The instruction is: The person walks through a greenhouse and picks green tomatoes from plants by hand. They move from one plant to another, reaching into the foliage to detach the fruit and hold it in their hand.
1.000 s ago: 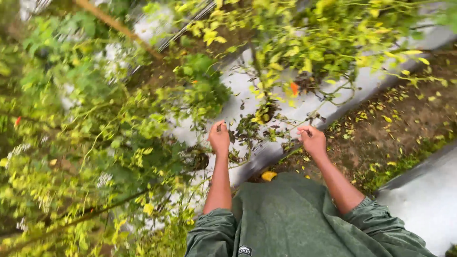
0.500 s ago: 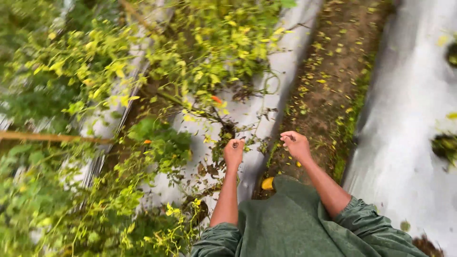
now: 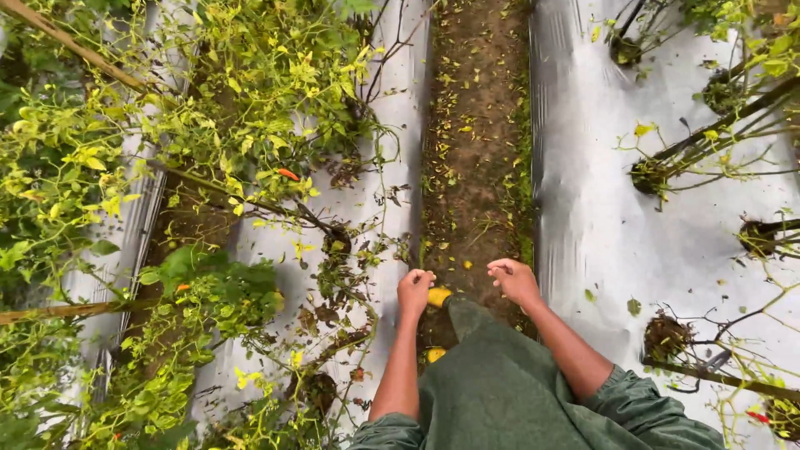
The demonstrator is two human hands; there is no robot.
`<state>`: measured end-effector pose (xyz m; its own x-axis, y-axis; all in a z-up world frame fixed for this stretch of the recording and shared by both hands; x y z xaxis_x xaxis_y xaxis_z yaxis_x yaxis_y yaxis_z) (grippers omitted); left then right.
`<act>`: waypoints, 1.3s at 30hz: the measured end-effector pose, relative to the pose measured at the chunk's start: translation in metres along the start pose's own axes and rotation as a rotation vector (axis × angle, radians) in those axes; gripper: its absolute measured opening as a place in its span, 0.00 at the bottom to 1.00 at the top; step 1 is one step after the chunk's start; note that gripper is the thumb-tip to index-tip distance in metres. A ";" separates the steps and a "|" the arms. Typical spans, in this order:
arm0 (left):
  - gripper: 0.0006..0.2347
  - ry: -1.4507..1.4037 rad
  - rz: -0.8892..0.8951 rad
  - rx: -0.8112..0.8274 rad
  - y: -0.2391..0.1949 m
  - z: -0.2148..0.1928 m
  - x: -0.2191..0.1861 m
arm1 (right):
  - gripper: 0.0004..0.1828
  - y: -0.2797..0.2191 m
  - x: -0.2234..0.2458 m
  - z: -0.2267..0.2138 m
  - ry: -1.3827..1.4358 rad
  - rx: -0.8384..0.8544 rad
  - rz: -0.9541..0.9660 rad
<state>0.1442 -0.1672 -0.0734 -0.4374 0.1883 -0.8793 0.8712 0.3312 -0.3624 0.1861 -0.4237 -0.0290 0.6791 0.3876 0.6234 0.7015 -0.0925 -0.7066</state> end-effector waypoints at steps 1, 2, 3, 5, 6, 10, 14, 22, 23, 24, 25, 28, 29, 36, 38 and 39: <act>0.08 0.000 -0.005 -0.002 -0.004 -0.002 0.003 | 0.15 -0.008 0.003 -0.001 -0.003 0.003 0.003; 0.09 -0.009 -0.010 -0.008 -0.007 -0.005 0.006 | 0.16 -0.016 0.005 -0.001 -0.012 0.016 0.008; 0.09 -0.020 -0.008 -0.014 -0.005 -0.006 0.007 | 0.16 -0.019 0.012 -0.003 -0.021 0.025 0.009; 0.09 -0.019 -0.025 -0.033 -0.009 -0.009 0.008 | 0.16 -0.019 0.009 0.001 -0.026 0.046 0.014; 0.09 -0.014 -0.042 -0.050 -0.012 -0.012 0.009 | 0.16 -0.020 0.007 0.004 -0.030 0.067 0.022; 0.08 -0.058 -0.037 -0.094 -0.016 -0.019 -0.008 | 0.17 -0.020 0.023 0.004 -0.051 0.116 0.026; 0.16 -0.119 0.006 -0.102 -0.026 -0.034 -0.026 | 0.15 -0.013 0.042 0.014 -0.066 0.134 -0.012; 0.20 -0.198 -0.059 -0.295 -0.035 -0.051 -0.008 | 0.12 0.021 0.074 0.048 -0.210 0.247 -0.072; 0.20 -0.212 -0.052 -0.326 -0.038 -0.053 -0.005 | 0.13 0.026 0.078 0.056 -0.214 0.277 -0.098; 0.19 -0.225 -0.045 -0.356 -0.042 -0.056 -0.004 | 0.13 0.032 0.082 0.064 -0.218 0.307 -0.124; 0.19 -0.235 -0.057 -0.390 -0.043 -0.057 0.004 | 0.13 0.033 0.087 0.070 -0.244 0.332 -0.133; 0.19 -0.240 -0.091 -0.475 -0.051 -0.060 0.019 | 0.14 0.033 0.102 0.086 -0.286 0.414 -0.175; 0.19 -0.250 -0.105 -0.507 -0.055 -0.061 0.020 | 0.14 0.031 0.105 0.090 -0.325 0.441 -0.180; 0.18 -0.283 -0.178 -0.673 -0.075 -0.057 0.025 | 0.15 0.036 0.117 0.107 -0.468 0.559 -0.212; 0.18 -0.295 -0.186 -0.684 -0.074 -0.054 0.024 | 0.15 0.039 0.121 0.108 -0.481 0.580 -0.222; 0.18 -0.305 -0.189 -0.683 -0.073 -0.052 0.022 | 0.15 0.040 0.123 0.107 -0.487 0.591 -0.230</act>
<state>0.0594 -0.1389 -0.0507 -0.3975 -0.1587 -0.9038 0.4140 0.8480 -0.3310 0.2746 -0.2817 -0.0165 0.2647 0.7077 0.6551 0.4890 0.4870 -0.7237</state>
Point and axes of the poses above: each hand's wrist, its own y-axis towards the middle knuckle, its own z-axis out of the palm, x = y × z, the point moved 3 cm from there along y, towards the middle knuckle, and after that the axes turned 13 degrees about z, right-handed, at the moved point
